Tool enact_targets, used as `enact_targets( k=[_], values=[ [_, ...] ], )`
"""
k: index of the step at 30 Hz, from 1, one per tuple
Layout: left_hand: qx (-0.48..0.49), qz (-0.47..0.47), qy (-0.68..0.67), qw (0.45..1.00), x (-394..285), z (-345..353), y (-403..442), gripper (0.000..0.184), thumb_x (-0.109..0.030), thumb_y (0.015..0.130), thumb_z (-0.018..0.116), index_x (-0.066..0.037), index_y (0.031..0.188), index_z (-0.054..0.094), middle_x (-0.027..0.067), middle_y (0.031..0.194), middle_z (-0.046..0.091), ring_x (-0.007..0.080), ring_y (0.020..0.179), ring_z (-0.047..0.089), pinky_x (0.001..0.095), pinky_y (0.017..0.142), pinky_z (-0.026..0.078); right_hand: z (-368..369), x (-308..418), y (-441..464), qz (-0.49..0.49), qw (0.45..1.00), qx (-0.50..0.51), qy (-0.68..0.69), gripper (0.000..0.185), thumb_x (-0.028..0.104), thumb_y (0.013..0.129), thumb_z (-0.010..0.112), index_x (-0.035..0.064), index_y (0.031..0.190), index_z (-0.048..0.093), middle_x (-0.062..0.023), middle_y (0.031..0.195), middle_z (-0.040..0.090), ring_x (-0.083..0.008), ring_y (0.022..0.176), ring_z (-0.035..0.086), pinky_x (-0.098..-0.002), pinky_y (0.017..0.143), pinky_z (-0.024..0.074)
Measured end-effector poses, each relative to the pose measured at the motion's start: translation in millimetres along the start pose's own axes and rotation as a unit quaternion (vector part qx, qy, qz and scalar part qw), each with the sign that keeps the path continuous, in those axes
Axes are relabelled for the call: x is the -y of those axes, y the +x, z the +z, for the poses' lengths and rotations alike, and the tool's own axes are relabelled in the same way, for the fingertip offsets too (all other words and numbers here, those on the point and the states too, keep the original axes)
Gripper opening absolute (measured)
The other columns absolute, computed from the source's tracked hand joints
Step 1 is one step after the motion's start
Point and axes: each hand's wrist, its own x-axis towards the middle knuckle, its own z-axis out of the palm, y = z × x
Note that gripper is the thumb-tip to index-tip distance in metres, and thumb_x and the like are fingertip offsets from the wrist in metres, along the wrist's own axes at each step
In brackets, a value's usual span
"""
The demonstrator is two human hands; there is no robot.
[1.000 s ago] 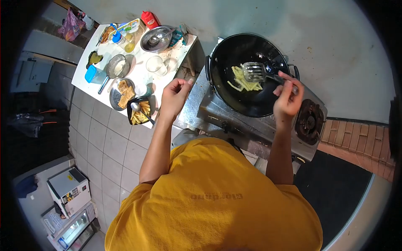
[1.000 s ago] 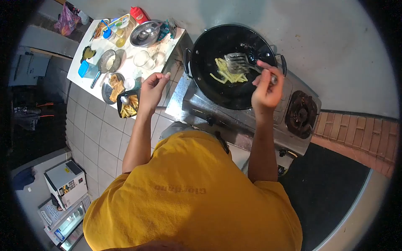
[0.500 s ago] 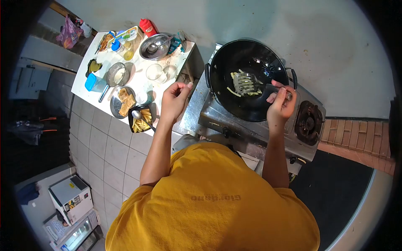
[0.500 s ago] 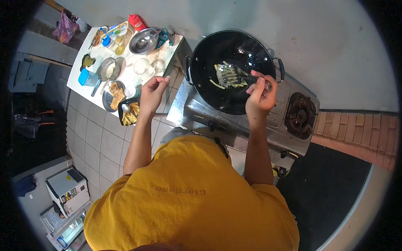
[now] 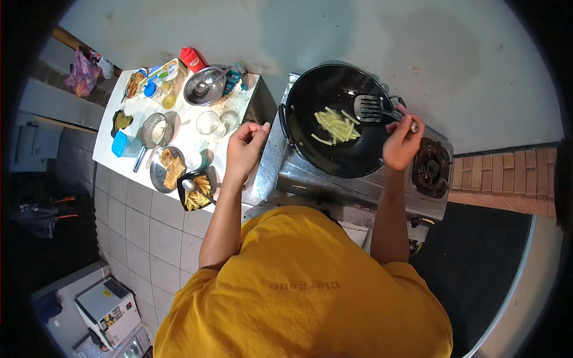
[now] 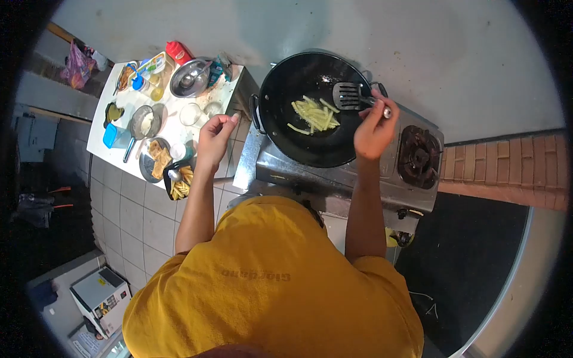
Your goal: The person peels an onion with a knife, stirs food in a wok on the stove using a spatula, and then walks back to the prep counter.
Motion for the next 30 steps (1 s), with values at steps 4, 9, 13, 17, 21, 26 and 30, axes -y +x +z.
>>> enact_targets(
  k=[4, 9, 13, 17, 21, 26, 30],
  values=[
    [0.022, -0.008, -0.009, 1.0, 2, 3, 6, 0.015, -0.018, 0.09, 0.064, -0.006, 0.083, 0.061, -0.0076, 0.072, 0.053, 0.0014, 0.067, 0.043, 0.0176, 0.061, 0.035, 5, 1, -9, 0.038, 0.998, 0.029, 0.037, 0.017, 0.012, 0.098, 0.043, 0.0, 0.11, 0.046, -0.0156, 0.108, 0.063, -0.0065, 0.061, 0.052, -0.0203, 0.057, 0.0445],
    [0.026, -0.022, 0.002, 0.999, 1, 4, 10, 0.015, -0.019, 0.09, 0.063, -0.006, 0.083, 0.061, -0.0078, 0.075, 0.054, 0.0013, 0.07, 0.044, 0.0176, 0.064, 0.036, 2, 14, -20, 0.005, 0.996, 0.045, 0.074, 0.015, 0.01, 0.098, 0.043, 0.0002, 0.109, 0.045, -0.019, 0.107, 0.062, -0.0064, 0.059, 0.051, -0.0198, 0.056, 0.0434],
    [0.025, -0.015, -0.005, 1.0, 4, 7, 15, 0.014, -0.018, 0.09, 0.064, -0.005, 0.083, 0.061, -0.0073, 0.072, 0.053, 0.0014, 0.066, 0.043, 0.0174, 0.061, 0.034, 0, 20, -29, 0.0, 0.992, 0.052, 0.112, 0.014, 0.01, 0.098, 0.043, -0.0001, 0.108, 0.045, -0.0194, 0.104, 0.063, -0.0064, 0.057, 0.05, -0.0199, 0.054, 0.0426],
    [0.024, -0.011, -0.01, 1.0, 7, 8, 17, 0.015, -0.017, 0.089, 0.064, -0.004, 0.082, 0.061, -0.0074, 0.07, 0.052, 0.0013, 0.062, 0.041, 0.0176, 0.056, 0.033, -3, 10, -37, 0.002, 0.992, 0.092, 0.084, 0.015, 0.008, 0.097, 0.043, -0.001, 0.109, 0.044, -0.0178, 0.103, 0.063, -0.0065, 0.056, 0.048, -0.0201, 0.053, 0.0423],
    [0.025, -0.003, 0.004, 1.0, 9, 9, 19, 0.015, -0.017, 0.089, 0.064, -0.004, 0.082, 0.061, -0.0079, 0.069, 0.05, 0.0012, 0.062, 0.041, 0.0176, 0.056, 0.032, -2, 6, -35, -0.026, 0.998, 0.051, 0.033, 0.015, 0.007, 0.097, 0.043, -0.0015, 0.11, 0.043, -0.0168, 0.103, 0.063, -0.0065, 0.057, 0.048, -0.0204, 0.053, 0.0425],
    [0.037, -0.017, 0.033, 0.999, 7, 9, 19, 0.015, -0.019, 0.09, 0.063, -0.005, 0.085, 0.063, -0.0054, 0.077, 0.058, 0.0028, 0.073, 0.048, 0.0186, 0.067, 0.038, -3, 7, -29, 0.018, 0.992, 0.082, 0.089, 0.013, 0.005, 0.096, 0.044, -0.0013, 0.107, 0.047, -0.0162, 0.103, 0.063, -0.0064, 0.058, 0.049, -0.0207, 0.055, 0.0439],
    [0.037, -0.019, 0.028, 0.999, 7, 10, 18, 0.015, -0.018, 0.09, 0.063, -0.005, 0.084, 0.062, -0.0058, 0.077, 0.058, 0.0026, 0.073, 0.048, 0.0186, 0.067, 0.038, 1, 1, -17, -0.065, 0.997, 0.016, 0.027, 0.013, 0.005, 0.096, 0.046, -0.0017, 0.107, 0.048, -0.0159, 0.108, 0.063, -0.0062, 0.06, 0.05, -0.0206, 0.058, 0.0444]
  ],
)
